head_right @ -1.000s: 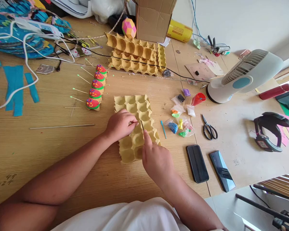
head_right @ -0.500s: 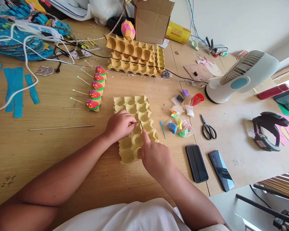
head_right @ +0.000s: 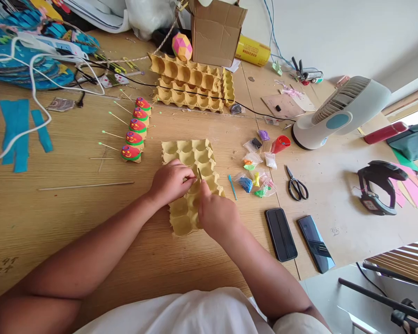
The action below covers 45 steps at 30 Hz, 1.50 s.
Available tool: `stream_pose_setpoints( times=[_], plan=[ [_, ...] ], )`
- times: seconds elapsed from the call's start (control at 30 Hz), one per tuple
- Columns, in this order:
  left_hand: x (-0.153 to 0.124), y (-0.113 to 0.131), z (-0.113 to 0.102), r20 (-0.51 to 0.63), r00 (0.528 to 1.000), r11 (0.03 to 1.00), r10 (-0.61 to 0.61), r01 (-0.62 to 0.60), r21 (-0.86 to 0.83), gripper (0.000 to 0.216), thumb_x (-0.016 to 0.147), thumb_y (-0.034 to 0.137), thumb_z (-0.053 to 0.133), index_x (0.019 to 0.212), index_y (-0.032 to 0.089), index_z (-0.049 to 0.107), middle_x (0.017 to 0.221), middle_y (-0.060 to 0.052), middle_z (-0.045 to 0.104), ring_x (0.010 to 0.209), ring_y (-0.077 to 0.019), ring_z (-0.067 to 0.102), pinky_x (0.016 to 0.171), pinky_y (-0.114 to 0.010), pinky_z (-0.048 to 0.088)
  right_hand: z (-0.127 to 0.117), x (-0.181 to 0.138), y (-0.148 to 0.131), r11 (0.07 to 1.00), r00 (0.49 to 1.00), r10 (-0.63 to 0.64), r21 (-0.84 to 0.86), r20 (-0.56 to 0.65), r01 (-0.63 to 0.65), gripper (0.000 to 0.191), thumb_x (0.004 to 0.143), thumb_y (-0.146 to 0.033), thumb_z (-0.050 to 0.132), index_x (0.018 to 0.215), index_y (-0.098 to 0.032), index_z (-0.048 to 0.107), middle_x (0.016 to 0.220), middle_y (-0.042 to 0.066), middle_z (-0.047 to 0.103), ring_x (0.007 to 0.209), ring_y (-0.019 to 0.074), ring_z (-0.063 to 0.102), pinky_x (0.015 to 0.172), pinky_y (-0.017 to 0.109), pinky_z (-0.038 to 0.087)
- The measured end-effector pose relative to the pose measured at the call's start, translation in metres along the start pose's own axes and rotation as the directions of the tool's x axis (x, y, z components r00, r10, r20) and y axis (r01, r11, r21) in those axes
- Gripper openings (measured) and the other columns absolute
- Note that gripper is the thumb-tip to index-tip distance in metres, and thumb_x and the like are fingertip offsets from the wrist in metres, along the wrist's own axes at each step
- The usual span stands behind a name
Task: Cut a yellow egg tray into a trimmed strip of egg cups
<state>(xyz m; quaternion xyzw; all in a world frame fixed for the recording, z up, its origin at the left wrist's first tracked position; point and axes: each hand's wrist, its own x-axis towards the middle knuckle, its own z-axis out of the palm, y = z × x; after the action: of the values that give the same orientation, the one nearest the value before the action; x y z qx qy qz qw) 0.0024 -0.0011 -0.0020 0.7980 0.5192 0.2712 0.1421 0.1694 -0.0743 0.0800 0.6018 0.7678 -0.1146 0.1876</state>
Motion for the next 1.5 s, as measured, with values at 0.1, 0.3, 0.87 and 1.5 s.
stream_pose_setpoints(
  times=[0.1, 0.3, 0.87, 1.5],
  plan=[
    [0.0, 0.0, 0.0, -0.013, 1.0, 1.0, 0.002, -0.002, 0.003, 0.017, 0.087, 0.028, 0.066, 0.07, 0.023, 0.069, 0.073, -0.002, 0.071, 0.086, -0.0236, 0.06, 0.063, -0.034, 0.037, -0.001, -0.002, 0.0, 1.0, 1.0, -0.008, 0.003, 0.001, 0.008, 0.06, 0.104, -0.027, 0.034, 0.162, -0.015, 0.025, 0.092, 0.008, 0.078, 0.082, 0.0259, 0.076, 0.058, 0.031, 0.044],
    [-0.001, 0.0, 0.001, 0.0, 1.0, 1.0, 0.012, -0.012, 0.011, 0.018, 0.087, 0.028, 0.066, 0.07, 0.023, 0.069, 0.073, -0.002, 0.071, 0.085, -0.0235, 0.059, 0.063, -0.035, 0.038, -0.003, -0.003, -0.004, 1.0, 1.0, 0.008, 0.009, 0.022, -0.008, 0.061, 0.104, -0.027, 0.035, 0.162, -0.014, 0.025, 0.09, 0.009, 0.078, 0.081, 0.026, 0.076, 0.059, 0.031, 0.046],
    [0.0, 0.0, 0.001, 0.0, 1.0, 1.0, -0.002, 0.002, -0.001, 0.02, 0.087, 0.029, 0.063, 0.07, 0.023, 0.07, 0.074, -0.004, 0.071, 0.085, -0.0241, 0.059, 0.064, -0.034, 0.039, -0.009, -0.006, -0.008, 1.0, 0.999, 0.016, 0.01, 0.044, -0.016, 0.06, 0.105, -0.028, 0.032, 0.162, -0.013, 0.023, 0.09, 0.01, 0.077, 0.082, 0.0264, 0.076, 0.061, 0.032, 0.048],
    [0.0, 0.0, 0.001, 0.015, 1.0, 1.0, 0.023, -0.023, 0.003, 0.02, 0.087, 0.024, 0.062, 0.069, 0.022, 0.069, 0.073, -0.004, 0.071, 0.085, -0.024, 0.058, 0.065, -0.035, 0.038, -0.008, -0.001, -0.009, 0.999, 0.998, 0.034, 0.0, 0.052, -0.034, 0.06, 0.105, -0.028, 0.032, 0.162, -0.013, 0.023, 0.089, 0.01, 0.077, 0.081, 0.0248, 0.075, 0.061, 0.03, 0.047]
  ],
)
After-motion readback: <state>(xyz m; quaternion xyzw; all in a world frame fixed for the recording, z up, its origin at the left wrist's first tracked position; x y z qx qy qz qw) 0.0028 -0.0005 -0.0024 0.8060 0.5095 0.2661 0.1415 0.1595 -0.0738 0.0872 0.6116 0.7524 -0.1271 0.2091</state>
